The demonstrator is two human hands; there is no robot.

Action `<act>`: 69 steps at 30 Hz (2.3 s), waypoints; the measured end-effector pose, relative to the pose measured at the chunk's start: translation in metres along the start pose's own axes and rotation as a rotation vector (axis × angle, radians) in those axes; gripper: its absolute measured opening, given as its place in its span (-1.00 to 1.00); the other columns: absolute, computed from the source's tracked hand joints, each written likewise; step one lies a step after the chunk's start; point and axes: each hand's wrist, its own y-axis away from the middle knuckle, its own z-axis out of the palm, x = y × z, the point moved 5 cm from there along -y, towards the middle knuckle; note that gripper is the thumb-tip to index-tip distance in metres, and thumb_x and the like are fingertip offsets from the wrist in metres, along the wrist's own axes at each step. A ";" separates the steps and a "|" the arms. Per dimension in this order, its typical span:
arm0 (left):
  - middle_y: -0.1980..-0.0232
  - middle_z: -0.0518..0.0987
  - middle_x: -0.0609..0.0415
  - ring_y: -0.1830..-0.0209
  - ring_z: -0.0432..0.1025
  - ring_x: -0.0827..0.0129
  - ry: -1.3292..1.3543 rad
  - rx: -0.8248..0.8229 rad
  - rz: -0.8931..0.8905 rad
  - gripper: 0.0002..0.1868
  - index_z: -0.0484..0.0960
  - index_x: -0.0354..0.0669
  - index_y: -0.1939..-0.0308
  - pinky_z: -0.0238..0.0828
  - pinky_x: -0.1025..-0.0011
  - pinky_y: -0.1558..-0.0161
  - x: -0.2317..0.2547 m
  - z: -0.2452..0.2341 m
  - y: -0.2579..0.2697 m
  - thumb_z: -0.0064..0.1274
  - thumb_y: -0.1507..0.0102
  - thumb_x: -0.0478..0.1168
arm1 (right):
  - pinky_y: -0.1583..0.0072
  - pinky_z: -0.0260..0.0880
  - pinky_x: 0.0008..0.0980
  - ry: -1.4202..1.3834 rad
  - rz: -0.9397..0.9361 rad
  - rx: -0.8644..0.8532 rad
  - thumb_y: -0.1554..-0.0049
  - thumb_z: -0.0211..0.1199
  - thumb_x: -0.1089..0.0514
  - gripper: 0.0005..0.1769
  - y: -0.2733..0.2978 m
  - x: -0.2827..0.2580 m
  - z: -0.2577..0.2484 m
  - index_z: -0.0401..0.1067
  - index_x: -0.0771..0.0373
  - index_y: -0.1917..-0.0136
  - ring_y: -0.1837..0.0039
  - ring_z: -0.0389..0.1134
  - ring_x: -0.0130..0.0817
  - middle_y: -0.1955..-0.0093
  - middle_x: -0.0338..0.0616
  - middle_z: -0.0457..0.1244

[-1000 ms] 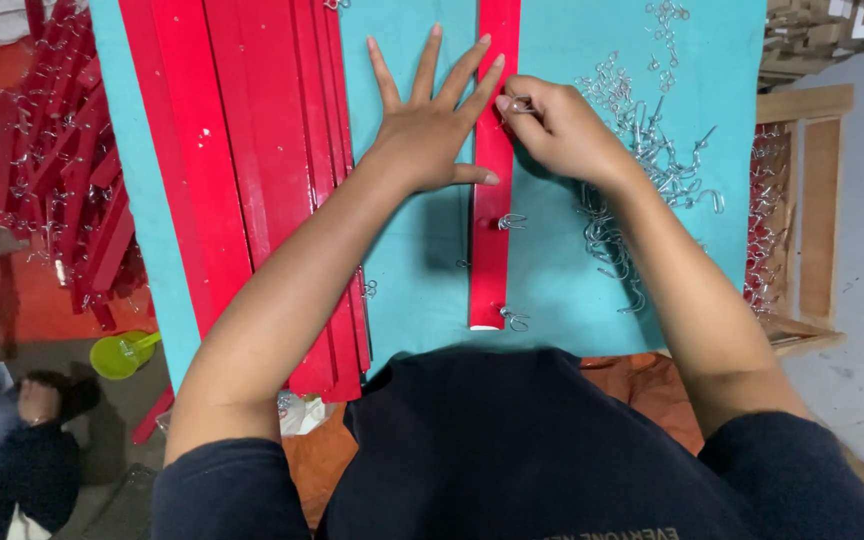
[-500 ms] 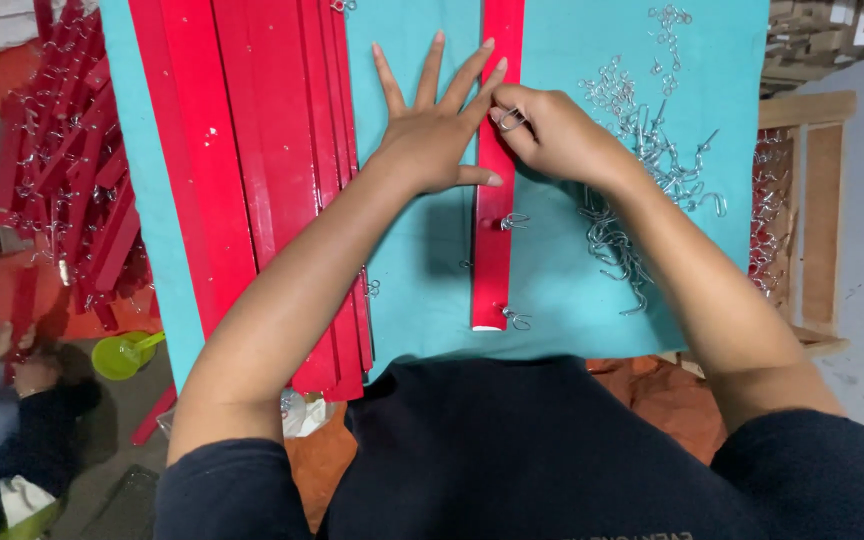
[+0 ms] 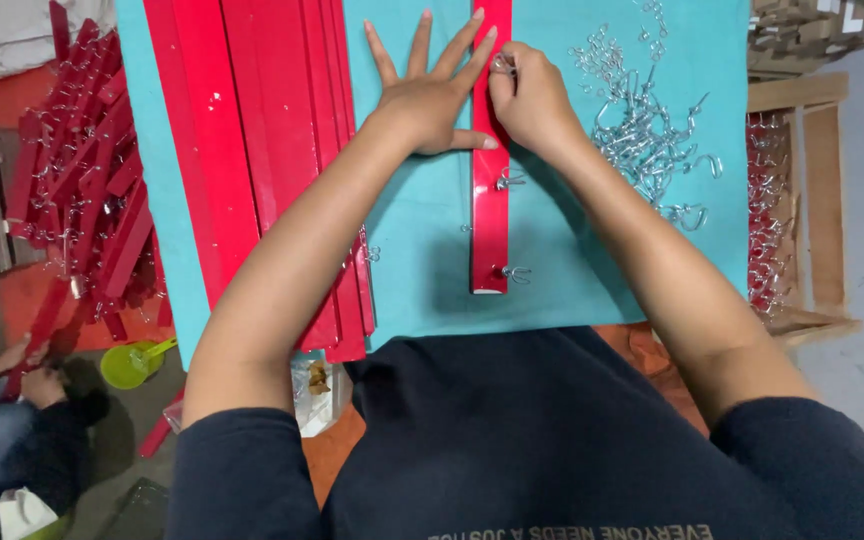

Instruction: The person is assembling small metal hooks onto a red metal bar at a workbench.

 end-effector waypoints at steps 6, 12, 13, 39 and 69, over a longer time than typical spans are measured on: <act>-0.68 -0.61 0.42 -0.67 -0.74 -0.10 0.003 -0.041 -0.020 0.12 -0.45 0.34 -0.66 -0.94 -0.63 -0.20 0.006 -0.007 0.005 -0.01 -0.30 0.38 | 0.16 0.01 -0.31 0.053 0.160 -0.385 -0.37 0.07 -0.41 -0.45 0.002 -0.029 -0.052 0.18 0.04 0.19 0.25 0.07 -0.43 0.35 -0.35 0.11; -0.70 -0.59 0.30 -0.65 -0.74 -0.14 -0.074 -0.058 0.010 0.30 -0.51 0.23 -0.64 -0.96 -0.64 -0.15 0.008 0.001 0.006 0.01 -0.15 0.52 | 0.07 0.22 -0.24 0.300 0.101 -0.555 -0.26 0.26 -0.25 -0.56 0.021 -0.021 -0.124 0.45 0.09 -0.19 0.07 0.28 -0.27 -0.02 -0.16 0.32; -0.71 -0.54 0.27 -0.66 -0.71 -0.15 -0.094 -0.061 0.019 0.28 -0.46 0.21 -0.64 -0.96 -0.66 -0.14 0.008 0.004 0.007 -0.01 -0.14 0.53 | 0.03 0.22 -0.23 0.347 0.104 -0.587 -0.22 0.28 -0.22 -0.56 0.028 -0.010 -0.125 0.47 0.06 -0.21 0.03 0.29 -0.24 -0.03 -0.15 0.32; -0.08 0.54 0.23 -0.22 0.43 0.21 0.478 0.547 0.273 -0.60 0.54 0.10 -0.24 -0.43 -0.26 -0.36 0.010 -0.034 -0.001 -0.32 -0.47 0.05 | 0.14 0.21 -0.45 -0.129 -0.184 0.124 -0.48 0.09 0.06 -0.58 -0.015 -0.050 -0.086 0.32 0.18 0.24 0.22 0.25 -0.55 0.29 -0.27 0.32; -0.69 -0.09 0.24 -0.67 -0.44 0.01 0.076 0.299 0.005 -0.20 -0.09 0.07 -0.63 -0.79 -0.61 -0.28 -0.017 -0.001 -0.026 -0.15 -0.42 0.17 | 0.09 0.21 -0.37 -0.215 0.023 -0.175 -0.50 -0.20 -0.19 -0.30 -0.077 0.025 -0.027 0.19 0.13 0.41 0.30 0.17 -0.46 0.43 -0.25 0.16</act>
